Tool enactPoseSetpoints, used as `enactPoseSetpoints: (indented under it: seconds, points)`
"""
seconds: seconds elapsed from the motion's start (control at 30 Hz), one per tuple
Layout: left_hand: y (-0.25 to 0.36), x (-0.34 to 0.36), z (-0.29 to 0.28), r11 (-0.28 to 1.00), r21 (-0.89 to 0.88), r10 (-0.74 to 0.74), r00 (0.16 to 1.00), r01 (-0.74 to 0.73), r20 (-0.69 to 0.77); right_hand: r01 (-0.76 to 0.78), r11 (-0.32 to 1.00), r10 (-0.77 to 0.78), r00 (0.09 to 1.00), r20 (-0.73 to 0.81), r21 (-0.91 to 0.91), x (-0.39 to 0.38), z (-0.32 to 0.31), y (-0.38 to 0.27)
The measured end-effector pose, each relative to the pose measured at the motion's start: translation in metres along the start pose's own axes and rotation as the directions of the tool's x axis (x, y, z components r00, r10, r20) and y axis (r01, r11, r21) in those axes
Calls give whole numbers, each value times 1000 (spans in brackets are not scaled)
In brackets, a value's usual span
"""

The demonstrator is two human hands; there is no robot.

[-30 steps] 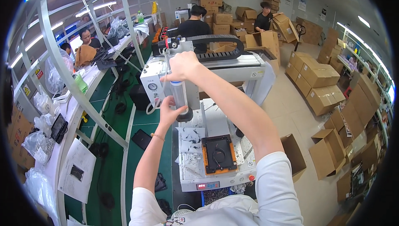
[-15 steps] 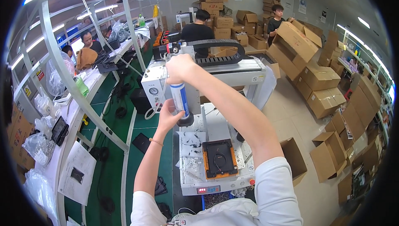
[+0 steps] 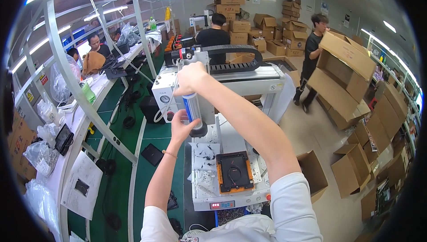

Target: Prepare and load a sealant tube into a dispensing machine in a workshop.

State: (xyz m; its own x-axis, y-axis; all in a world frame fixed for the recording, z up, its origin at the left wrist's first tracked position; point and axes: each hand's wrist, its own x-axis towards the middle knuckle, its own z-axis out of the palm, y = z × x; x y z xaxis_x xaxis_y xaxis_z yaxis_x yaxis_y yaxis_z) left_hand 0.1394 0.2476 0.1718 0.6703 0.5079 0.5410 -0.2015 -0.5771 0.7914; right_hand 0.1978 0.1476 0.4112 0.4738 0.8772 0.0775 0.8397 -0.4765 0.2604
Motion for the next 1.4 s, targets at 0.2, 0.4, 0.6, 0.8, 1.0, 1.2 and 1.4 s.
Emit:
enactPoseSetpoints:
  seconds: [0.2, 0.4, 0.6, 0.8, 1.0, 1.2, 1.4]
  points:
    - [30, 0, 6, 987, 151, -48, 999, 49, -10, -10, 997, 11, 1000, -17, 82, 12, 18, 12]
    - [14, 8, -5, 983, 168, -86, 996, 81, 22, 154, 978, -153, 988, -20, 141, 14, 7, 18]
    - [24, 9, 6, 969, 239, -54, 998, 55, -8, 67, 996, -67, 998, -4, 54, 10, 7, 21]
    - [11, 8, 5, 999, 37, 10, 1000, -11, 27, 86, 991, -84, 996, -28, 99, 16, 21, 24]
    - [28, 12, 0, 973, 208, -96, 995, 100, -29, 70, 995, -67, 997, -31, 70, 11, 12, 22]
    - [34, 8, 8, 947, 323, 33, 996, -5, -81, -36, 998, 41, 991, -130, 46, 22, 30, 10]
    - [10, 15, -2, 994, 67, -91, 995, 89, 31, 50, 999, -50, 999, 10, 5, 14, 4, 8]
